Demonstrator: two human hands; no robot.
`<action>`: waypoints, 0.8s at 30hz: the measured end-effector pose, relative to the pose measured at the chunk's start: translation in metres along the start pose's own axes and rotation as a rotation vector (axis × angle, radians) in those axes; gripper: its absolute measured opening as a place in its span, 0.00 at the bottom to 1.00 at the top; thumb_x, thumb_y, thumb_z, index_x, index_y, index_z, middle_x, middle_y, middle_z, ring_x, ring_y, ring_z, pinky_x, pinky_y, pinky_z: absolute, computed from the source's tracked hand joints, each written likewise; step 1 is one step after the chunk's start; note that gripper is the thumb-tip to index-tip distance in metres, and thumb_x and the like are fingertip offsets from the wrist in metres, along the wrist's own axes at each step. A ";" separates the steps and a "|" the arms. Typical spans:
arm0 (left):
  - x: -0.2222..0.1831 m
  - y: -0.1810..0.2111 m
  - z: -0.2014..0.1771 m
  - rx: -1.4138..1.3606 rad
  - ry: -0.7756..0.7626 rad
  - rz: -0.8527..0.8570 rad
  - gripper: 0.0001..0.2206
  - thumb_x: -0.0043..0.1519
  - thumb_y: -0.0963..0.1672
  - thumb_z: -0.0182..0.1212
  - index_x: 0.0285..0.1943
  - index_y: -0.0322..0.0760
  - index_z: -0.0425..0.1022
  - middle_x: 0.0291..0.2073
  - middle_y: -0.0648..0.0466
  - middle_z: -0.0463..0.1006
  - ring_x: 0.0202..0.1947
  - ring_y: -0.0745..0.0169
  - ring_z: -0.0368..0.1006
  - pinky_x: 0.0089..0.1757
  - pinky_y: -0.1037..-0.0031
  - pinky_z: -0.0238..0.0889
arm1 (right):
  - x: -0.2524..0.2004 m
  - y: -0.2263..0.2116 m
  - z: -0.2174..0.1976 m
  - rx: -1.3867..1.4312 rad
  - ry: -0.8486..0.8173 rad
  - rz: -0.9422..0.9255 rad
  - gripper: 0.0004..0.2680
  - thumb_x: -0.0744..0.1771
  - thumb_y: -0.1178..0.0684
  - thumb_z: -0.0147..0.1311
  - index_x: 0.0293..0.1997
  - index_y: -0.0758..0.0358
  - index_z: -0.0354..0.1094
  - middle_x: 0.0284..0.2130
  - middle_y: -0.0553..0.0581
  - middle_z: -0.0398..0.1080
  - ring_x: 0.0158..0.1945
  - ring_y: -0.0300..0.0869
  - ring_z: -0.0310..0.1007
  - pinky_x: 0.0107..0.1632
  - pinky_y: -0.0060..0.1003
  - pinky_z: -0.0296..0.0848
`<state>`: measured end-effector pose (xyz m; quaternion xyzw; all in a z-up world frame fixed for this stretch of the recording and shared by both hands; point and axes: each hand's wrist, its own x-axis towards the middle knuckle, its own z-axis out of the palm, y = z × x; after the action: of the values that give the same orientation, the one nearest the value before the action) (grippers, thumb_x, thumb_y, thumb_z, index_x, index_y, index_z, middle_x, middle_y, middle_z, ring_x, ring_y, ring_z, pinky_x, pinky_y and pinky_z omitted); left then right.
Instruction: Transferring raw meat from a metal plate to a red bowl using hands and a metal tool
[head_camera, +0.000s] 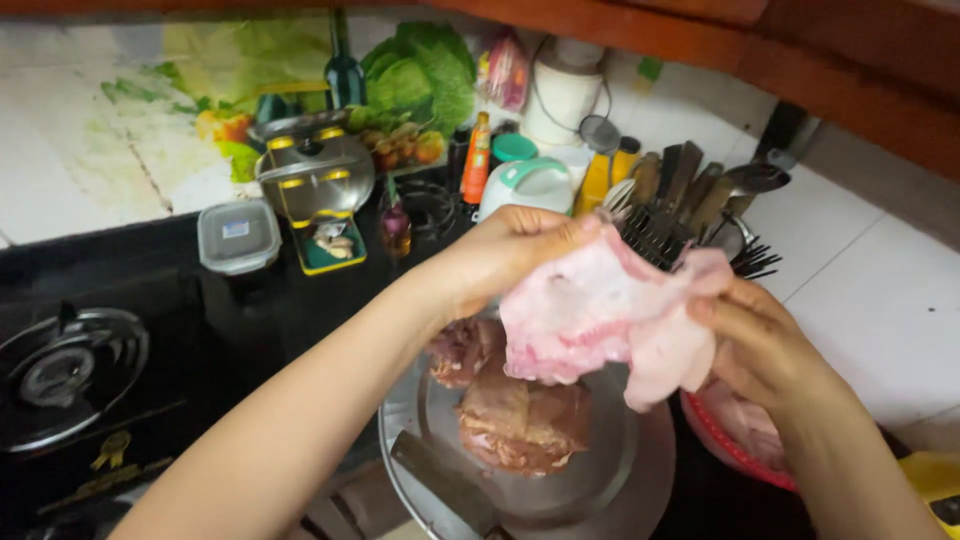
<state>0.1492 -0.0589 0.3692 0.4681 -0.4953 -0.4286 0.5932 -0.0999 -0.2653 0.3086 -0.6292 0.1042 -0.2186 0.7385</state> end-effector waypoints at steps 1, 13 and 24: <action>0.013 -0.004 -0.004 -0.187 0.018 0.007 0.15 0.63 0.52 0.67 0.35 0.40 0.85 0.27 0.58 0.83 0.24 0.73 0.73 0.26 0.80 0.63 | 0.010 -0.012 0.010 0.046 0.039 -0.003 0.15 0.64 0.57 0.62 0.57 0.58 0.67 0.45 0.59 0.75 0.46 0.52 0.76 0.45 0.45 0.76; 0.162 -0.122 -0.092 -0.713 0.064 -0.309 0.24 0.71 0.55 0.59 0.57 0.28 0.78 0.49 0.37 0.83 0.46 0.37 0.83 0.47 0.42 0.78 | 0.089 -0.032 0.081 0.482 0.183 0.254 0.11 0.68 0.45 0.63 0.47 0.62 0.77 0.35 0.54 0.81 0.28 0.40 0.78 0.30 0.32 0.81; 0.067 -0.046 -0.053 -0.395 -0.077 -0.474 0.33 0.61 0.56 0.65 0.62 0.23 0.75 0.50 0.39 0.81 0.50 0.44 0.80 0.52 0.50 0.74 | 0.098 0.011 0.038 0.566 0.132 0.238 0.12 0.69 0.45 0.61 0.47 0.65 0.76 0.39 0.63 0.80 0.38 0.50 0.83 0.42 0.48 0.86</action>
<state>0.2089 -0.1255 0.3331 0.4297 -0.3014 -0.6604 0.5370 0.0050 -0.2748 0.3171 -0.3664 0.1599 -0.1915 0.8964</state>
